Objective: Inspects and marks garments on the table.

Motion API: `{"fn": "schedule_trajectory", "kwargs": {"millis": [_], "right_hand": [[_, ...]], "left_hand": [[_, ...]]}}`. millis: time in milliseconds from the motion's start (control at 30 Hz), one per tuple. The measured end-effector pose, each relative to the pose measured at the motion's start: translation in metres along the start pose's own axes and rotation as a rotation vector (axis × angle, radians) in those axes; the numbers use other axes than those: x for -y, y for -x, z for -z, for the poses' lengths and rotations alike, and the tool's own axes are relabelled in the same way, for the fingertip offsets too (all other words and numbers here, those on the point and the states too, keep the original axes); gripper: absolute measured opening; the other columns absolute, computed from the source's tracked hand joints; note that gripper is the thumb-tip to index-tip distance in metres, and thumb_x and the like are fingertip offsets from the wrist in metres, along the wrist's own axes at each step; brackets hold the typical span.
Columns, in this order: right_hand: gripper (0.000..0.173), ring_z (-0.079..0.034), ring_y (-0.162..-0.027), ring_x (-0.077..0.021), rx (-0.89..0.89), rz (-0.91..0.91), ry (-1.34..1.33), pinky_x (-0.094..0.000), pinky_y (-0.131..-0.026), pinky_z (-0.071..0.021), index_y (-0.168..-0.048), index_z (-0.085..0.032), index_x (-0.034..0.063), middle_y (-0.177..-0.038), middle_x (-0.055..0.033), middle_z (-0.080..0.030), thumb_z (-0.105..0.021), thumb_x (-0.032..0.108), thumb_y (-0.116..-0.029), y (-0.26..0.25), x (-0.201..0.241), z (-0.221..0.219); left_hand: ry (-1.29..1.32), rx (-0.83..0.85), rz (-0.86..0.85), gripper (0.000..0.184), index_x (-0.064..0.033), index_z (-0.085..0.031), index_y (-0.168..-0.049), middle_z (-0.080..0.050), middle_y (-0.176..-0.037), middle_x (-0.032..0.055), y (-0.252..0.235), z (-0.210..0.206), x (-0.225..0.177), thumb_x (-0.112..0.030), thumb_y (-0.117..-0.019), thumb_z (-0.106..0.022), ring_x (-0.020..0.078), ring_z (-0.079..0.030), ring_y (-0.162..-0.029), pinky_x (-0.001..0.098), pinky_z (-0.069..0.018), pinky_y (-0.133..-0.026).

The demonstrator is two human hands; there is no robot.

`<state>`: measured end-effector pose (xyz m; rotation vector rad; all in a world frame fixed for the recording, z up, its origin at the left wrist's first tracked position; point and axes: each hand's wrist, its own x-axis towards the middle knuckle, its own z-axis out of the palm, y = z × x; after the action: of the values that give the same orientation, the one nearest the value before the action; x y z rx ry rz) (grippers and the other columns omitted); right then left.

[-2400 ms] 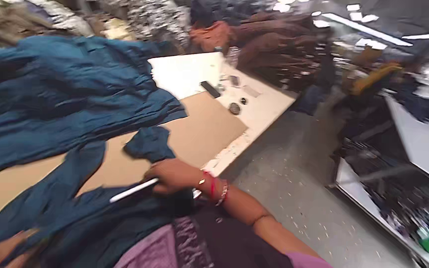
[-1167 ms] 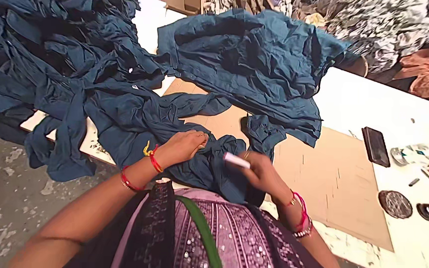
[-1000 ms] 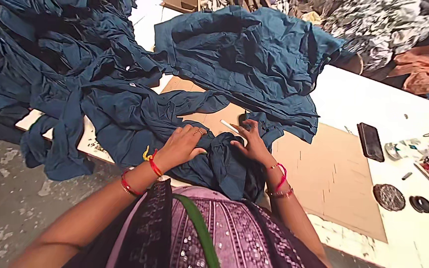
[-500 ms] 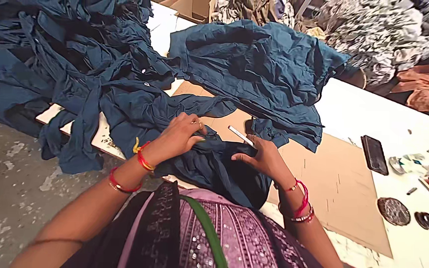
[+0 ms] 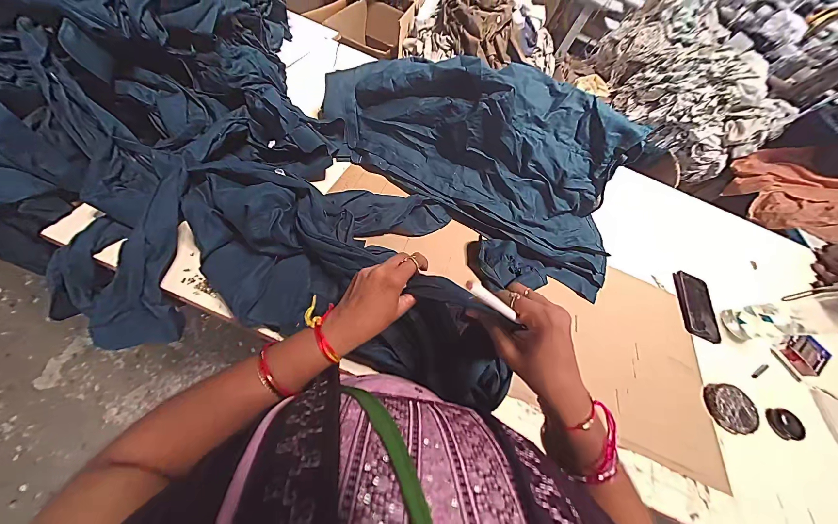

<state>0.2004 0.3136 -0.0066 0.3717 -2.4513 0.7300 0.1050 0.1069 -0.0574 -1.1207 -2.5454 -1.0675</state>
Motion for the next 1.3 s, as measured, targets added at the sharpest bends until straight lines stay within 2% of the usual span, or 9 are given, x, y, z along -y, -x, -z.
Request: {"fn": "schedule_trajectory", "kwargs": {"millis": [233, 367, 533, 600, 767, 933, 1000, 1133, 1300], "right_hand": [[0.016, -0.070, -0.070, -0.0166, -0.064, -0.191, 0.056, -0.0332, -0.066, -0.0531, -0.088, -0.080, 0.0026, -0.080, -0.0116, -0.075, -0.069, 0.010, -0.0787, -0.011, -0.032, -0.008], [0.011, -0.065, -0.075, 0.0060, 0.153, -0.404, -0.259, -0.0160, -0.072, -0.0522, -0.091, -0.077, 0.0057, -0.084, 0.0037, -0.074, -0.077, 0.010, -0.0813, -0.021, -0.055, 0.002], [0.008, -0.062, -0.076, 0.0114, 0.311, -0.292, -0.538, -0.0100, -0.070, -0.0511, -0.093, -0.074, 0.0079, -0.085, 0.0133, -0.072, -0.074, 0.011, -0.0853, -0.023, -0.066, 0.014], [0.007, -0.064, -0.078, 0.0102, 0.315, -0.289, -0.600, -0.0111, -0.072, -0.0528, -0.093, -0.074, 0.0110, -0.086, 0.0154, -0.072, -0.073, 0.009, -0.0858, -0.023, -0.065, 0.019], [0.011, -0.065, -0.081, 0.0103, 0.300, -0.245, -0.573, -0.0116, -0.074, -0.0538, -0.097, -0.076, 0.0083, -0.088, 0.0139, -0.073, -0.071, 0.016, -0.0914, -0.024, -0.061, 0.019], [0.020, -0.060, -0.071, -0.0022, -0.003, -0.139, -0.084, -0.0191, -0.068, -0.0470, -0.087, -0.077, -0.0002, -0.077, -0.0065, -0.069, -0.071, 0.019, -0.0879, -0.024, -0.054, -0.007], [0.019, -0.064, -0.069, -0.0135, -0.116, -0.152, 0.014, -0.0294, -0.066, -0.0500, -0.086, -0.075, -0.0028, -0.078, -0.0130, -0.071, -0.071, 0.016, -0.0874, -0.025, -0.054, -0.017], [0.022, -0.063, -0.065, -0.0189, -0.208, -0.242, 0.118, -0.0375, -0.061, -0.0485, -0.087, -0.074, -0.0029, -0.074, -0.0134, -0.068, -0.074, 0.019, -0.0889, -0.024, -0.061, -0.028], [0.018, -0.067, -0.071, -0.0222, -0.321, -0.189, 0.197, -0.0359, -0.065, -0.0515, -0.090, -0.074, -0.0023, -0.077, -0.0147, -0.070, -0.076, 0.015, -0.0886, -0.020, -0.051, -0.043]], "left_hand": [[0.140, 0.227, 0.121, 0.036, -0.0007, -0.065, -0.124, -0.073, -0.104, 0.0198, 0.005, 0.021, -0.009, 0.001, -0.0884, -0.063, 0.0363, -0.072, -0.088, 0.0532, -0.0555, -0.077], [-0.007, -0.053, -0.074, 0.029, -0.0041, -0.070, -0.111, -0.071, -0.110, 0.0178, 0.017, 0.014, -0.007, 0.000, -0.0830, -0.064, 0.0366, -0.073, -0.085, 0.0504, -0.0570, -0.061], [-0.241, -0.405, -0.445, 0.016, -0.0195, -0.061, -0.117, -0.057, -0.103, 0.0110, 0.021, 0.005, 0.015, -0.016, -0.1026, -0.055, 0.0277, -0.057, -0.096, 0.0331, -0.0475, -0.087], [-0.307, -0.423, -0.546, 0.015, -0.0133, -0.064, -0.111, -0.064, -0.098, 0.0103, 0.019, 0.006, 0.017, -0.011, -0.1042, -0.051, 0.0261, -0.061, -0.088, 0.0338, -0.0476, -0.081], [-0.168, -0.161, -0.252, 0.023, -0.0007, -0.074, -0.106, -0.075, -0.103, 0.0163, 0.017, 0.005, 0.016, -0.005, -0.0964, -0.053, 0.0318, -0.074, -0.094, 0.0403, -0.0601, -0.078], [-0.038, 0.181, 0.059, 0.024, 0.0055, -0.074, -0.104, -0.065, -0.114, 0.0233, 0.007, 0.013, 0.010, -0.009, -0.0973, -0.056, 0.0409, -0.065, -0.104, 0.0530, -0.0549, -0.084], [0.127, 0.269, 0.040, 0.027, 0.0080, -0.071, -0.111, -0.067, -0.114, 0.0247, 0.005, 0.018, 0.007, -0.008, -0.0988, -0.053, 0.0382, -0.066, -0.106, 0.0504, -0.0530, -0.092], [0.258, 0.172, -0.036, 0.045, -0.0046, -0.057, -0.142, -0.070, -0.099, 0.0162, 0.014, 0.008, -0.001, -0.010, -0.0978, -0.050, 0.0220, -0.066, -0.080, 0.0340, -0.0549, -0.073], [0.716, 0.376, 0.049, 0.048, -0.0049, -0.053, -0.143, -0.068, -0.092, -0.0004, 0.013, 0.009, -0.011, -0.012, -0.0958, -0.059, -0.0066, -0.058, -0.071, 0.0100, -0.0481, -0.064]]}}
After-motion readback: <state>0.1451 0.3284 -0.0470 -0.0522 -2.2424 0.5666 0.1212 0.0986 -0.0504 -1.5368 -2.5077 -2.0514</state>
